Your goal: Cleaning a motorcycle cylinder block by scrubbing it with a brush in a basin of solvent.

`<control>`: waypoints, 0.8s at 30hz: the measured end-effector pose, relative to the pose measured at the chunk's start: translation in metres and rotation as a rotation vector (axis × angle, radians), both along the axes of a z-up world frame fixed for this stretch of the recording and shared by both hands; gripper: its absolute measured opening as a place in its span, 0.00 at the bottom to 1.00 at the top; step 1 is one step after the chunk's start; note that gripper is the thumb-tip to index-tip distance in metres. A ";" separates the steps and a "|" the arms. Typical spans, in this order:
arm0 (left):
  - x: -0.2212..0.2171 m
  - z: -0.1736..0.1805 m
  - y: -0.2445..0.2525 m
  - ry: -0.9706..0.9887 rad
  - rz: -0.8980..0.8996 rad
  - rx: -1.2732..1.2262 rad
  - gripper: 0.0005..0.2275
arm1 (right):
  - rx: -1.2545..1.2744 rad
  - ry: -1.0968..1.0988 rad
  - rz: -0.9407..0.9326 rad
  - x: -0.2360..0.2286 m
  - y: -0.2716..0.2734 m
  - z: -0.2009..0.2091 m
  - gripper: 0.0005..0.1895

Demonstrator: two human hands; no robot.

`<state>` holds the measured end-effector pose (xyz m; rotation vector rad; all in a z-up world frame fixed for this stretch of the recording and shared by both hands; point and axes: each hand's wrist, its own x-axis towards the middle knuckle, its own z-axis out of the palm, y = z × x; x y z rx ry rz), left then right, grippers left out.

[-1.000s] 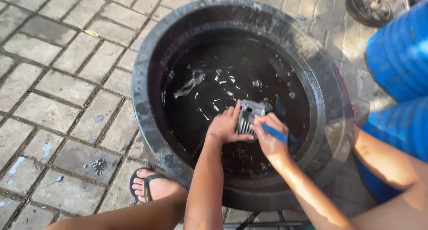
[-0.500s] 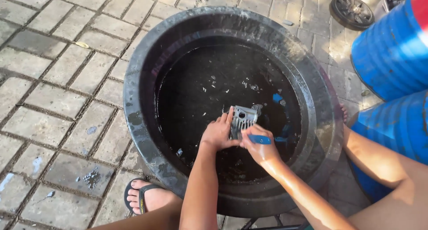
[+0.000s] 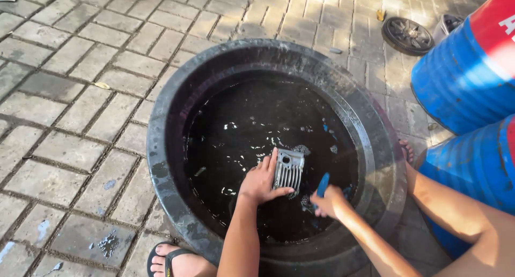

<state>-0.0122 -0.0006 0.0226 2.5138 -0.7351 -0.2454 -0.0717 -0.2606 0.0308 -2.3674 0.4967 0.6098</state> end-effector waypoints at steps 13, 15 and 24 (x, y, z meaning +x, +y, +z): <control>0.000 0.005 -0.001 -0.104 0.008 0.052 0.58 | 0.280 -0.895 0.145 0.035 0.082 0.116 0.07; -0.001 0.003 -0.001 -0.133 -0.005 0.015 0.58 | 0.218 -0.898 0.176 0.032 0.080 0.110 0.05; -0.003 -0.003 -0.001 -0.189 0.006 -0.001 0.58 | 0.230 -0.909 0.218 0.029 0.076 0.105 0.05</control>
